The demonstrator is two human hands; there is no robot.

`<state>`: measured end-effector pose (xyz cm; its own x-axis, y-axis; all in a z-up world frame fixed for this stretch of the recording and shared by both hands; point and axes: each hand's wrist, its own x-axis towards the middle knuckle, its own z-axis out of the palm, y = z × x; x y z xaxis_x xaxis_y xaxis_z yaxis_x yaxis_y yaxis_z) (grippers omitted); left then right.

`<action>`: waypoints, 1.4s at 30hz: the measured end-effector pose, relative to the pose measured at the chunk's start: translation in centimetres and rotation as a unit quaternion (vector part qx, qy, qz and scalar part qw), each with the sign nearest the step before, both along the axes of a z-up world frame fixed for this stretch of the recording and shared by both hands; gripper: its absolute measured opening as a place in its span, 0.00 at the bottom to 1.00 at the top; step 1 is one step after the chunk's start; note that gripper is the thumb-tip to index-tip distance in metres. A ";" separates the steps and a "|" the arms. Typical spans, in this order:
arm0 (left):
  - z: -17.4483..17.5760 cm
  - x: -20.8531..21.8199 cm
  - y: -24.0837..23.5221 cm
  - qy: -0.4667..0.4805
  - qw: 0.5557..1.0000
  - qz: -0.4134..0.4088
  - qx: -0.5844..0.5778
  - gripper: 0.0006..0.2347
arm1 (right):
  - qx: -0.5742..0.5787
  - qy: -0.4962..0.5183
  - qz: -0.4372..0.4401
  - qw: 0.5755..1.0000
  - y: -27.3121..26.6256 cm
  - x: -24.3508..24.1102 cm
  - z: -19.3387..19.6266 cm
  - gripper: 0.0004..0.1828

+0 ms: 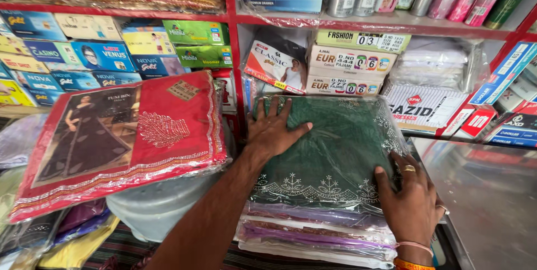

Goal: The person picks up packaged garments from a pile on the floor and stacks them one by one onto a small plastic stool. The garments are in clear plastic packaging and include various colors and designs.

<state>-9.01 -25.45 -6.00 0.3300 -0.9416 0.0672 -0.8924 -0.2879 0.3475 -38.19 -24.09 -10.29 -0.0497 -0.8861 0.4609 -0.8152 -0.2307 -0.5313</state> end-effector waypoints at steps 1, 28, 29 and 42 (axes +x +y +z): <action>-0.1 0.1 0.1 0.005 1.000 0.001 -0.001 0.43 | -0.003 0.002 0.000 1.000 0.1 0.2 0.2 0.27; -1.9 1.6 1.4 0.215 0.965 0.074 -0.131 0.34 | 0.041 -0.088 -0.048 0.994 0.6 -3.4 1.2 0.27; -1.7 1.3 1.6 0.225 0.964 0.078 -0.120 0.34 | 0.031 -0.075 -0.042 0.996 0.6 -3.5 1.0 0.26; 1.0 -1.5 12.1 0.035 0.923 -0.138 -0.358 0.26 | -0.126 -0.151 0.231 0.953 3.6 4.9 3.2 0.22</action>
<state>-10.55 -13.38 -4.97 0.1107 -0.7135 0.6919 -0.8653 0.2733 0.4202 -33.28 -20.52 -7.11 0.1554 -0.7078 0.6891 -0.4138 -0.6801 -0.6052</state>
